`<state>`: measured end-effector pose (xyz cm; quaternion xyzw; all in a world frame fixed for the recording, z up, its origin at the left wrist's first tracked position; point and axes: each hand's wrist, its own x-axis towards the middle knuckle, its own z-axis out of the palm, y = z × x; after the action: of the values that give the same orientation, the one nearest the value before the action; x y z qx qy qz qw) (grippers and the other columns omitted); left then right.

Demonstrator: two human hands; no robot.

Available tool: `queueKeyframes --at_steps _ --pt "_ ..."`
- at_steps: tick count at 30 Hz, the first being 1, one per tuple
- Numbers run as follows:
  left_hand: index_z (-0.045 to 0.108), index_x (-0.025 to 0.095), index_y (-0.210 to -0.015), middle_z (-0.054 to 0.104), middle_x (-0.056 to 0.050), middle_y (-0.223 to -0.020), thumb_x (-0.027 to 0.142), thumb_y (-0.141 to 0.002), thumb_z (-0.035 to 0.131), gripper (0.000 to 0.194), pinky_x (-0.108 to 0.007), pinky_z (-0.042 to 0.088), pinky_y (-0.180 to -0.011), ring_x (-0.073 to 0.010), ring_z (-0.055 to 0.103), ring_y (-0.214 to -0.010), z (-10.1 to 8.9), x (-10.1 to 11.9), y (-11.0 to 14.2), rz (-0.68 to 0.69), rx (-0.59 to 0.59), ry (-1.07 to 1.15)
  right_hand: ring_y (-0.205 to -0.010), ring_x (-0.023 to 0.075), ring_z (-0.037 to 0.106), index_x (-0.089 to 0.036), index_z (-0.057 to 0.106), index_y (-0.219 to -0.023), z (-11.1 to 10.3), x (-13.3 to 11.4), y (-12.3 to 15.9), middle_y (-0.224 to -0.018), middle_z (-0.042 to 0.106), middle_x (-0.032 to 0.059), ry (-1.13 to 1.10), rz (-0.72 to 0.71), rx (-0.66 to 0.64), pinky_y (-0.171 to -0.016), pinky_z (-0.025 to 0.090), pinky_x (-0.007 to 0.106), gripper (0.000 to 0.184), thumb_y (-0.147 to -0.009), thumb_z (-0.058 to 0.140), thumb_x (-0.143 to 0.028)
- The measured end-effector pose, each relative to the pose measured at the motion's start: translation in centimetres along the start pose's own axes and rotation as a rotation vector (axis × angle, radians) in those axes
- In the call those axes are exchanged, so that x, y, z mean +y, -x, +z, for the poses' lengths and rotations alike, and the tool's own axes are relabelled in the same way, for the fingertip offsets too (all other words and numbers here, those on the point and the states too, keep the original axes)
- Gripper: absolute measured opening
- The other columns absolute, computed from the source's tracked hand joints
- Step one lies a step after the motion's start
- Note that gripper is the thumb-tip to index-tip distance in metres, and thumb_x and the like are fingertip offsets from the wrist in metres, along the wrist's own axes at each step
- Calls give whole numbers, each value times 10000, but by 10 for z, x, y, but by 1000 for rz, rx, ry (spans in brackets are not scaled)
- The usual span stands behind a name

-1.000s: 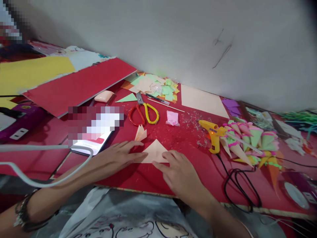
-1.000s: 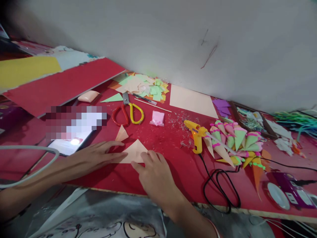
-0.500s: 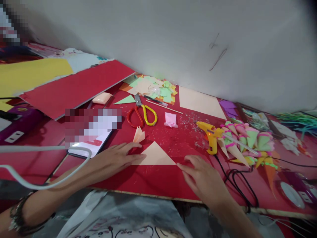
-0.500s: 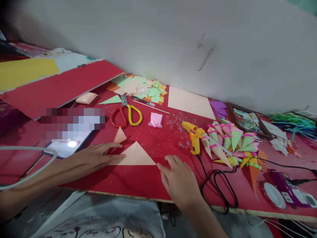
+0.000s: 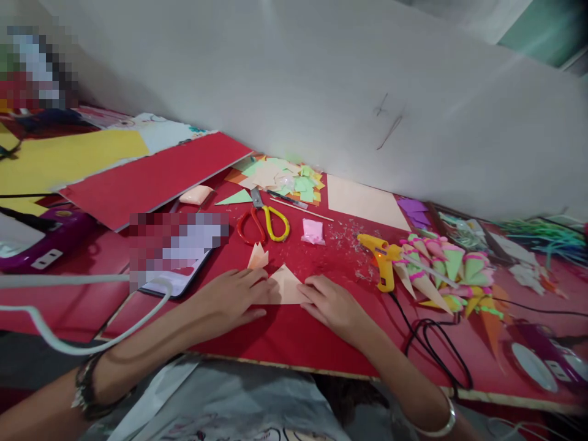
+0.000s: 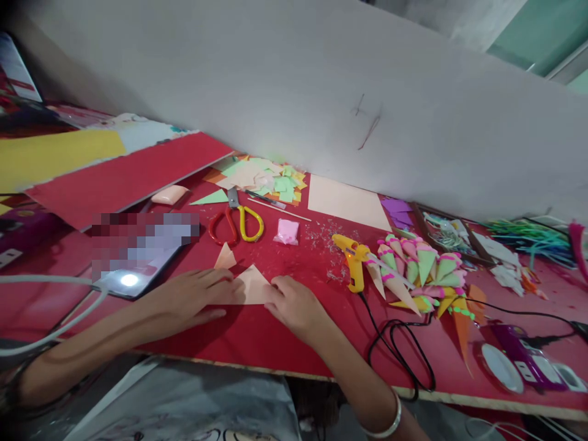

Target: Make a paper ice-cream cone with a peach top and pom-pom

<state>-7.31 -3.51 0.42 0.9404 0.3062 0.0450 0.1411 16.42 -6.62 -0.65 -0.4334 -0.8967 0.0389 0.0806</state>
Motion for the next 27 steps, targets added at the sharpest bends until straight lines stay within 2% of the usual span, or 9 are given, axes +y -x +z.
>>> queueKeyframes --at_steps 3,5,10,15,18,20,21,24,27 --pt "513 240 -1069 560 -42 -1054 339 -817 456 276 -303 384 -833 -192 511 -968 -4 5 -4 -1 49 -49 -794 171 531 -128 571 -963 3 1 2 -867 596 86 200 -101 80 -691 423 289 192 -839 431 -173" --pt "498 247 -1098 554 -51 -1093 348 -828 431 296 -332 360 -869 -205 493 -1008 -8 3 -2 -55 144 -111 -753 164 524 -131 573 -942 5 0 5 -824 603 75 271 -118 124 -672 404 284 180 -830 432 -143" --pt "306 227 -1288 347 -118 -1341 383 -822 417 503 -501 130 -1008 -297 336 -1203 -7 -19 8 -374 476 -304 -686 147 497 -153 584 -778 3 2 7 -700 582 39 307 -48 210 -650 361 269 160 -806 432 -113" --pt "235 186 -1329 392 -149 -1310 396 -817 405 579 -534 97 -1006 -318 443 -1118 -10 -25 10 -430 421 -322 -693 145 479 -157 568 -707 -14 2 5 -672 556 36 235 50 316 -652 336 264 179 -792 413 -132" --pt "233 211 -1329 359 -119 -1332 319 -829 389 535 -509 80 -1022 -295 369 -1186 -25 -5 5 -426 554 -315 -646 142 469 -159 560 -692 -25 0 3 -646 543 30 211 103 359 -616 319 264 188 -800 406 -159" --pt "295 189 -1297 401 -123 -1291 291 -822 404 498 -482 143 -1010 -283 364 -1184 -34 13 0 -392 670 -313 -592 132 464 -164 558 -680 -31 -4 0 -597 529 16 203 130 350 -582 303 260 213 -822 400 -176" --pt "352 200 -1259 458 -104 -1238 282 -821 409 450 -458 181 -995 -264 397 -1154 -35 22 -3 -315 685 -314 -572 127 466 -166 558 -675 -34 -7 -1 -578 527 9 187 130 325 -569 296 257 228 -835 397 -189" --pt "532 240 -1028 616 -13 -971 240 -828 404 238 -383 254 -941 -181 531 -951 -32 40 -14 -42 571 -288 -584 112 503 -173 559 -699 -41 -17 -7 -600 564 0 75 84 216 -570 304 240 249 -865 384 -234" --pt "570 205 -797 622 8 -745 211 -827 398 175 -345 315 -874 -140 550 -764 -25 47 -23 49 541 -276 -603 98 519 -182 550 -729 -47 -27 -11 -647 588 -9 -89 89 138 -570 316 218 240 -875 376 -261"
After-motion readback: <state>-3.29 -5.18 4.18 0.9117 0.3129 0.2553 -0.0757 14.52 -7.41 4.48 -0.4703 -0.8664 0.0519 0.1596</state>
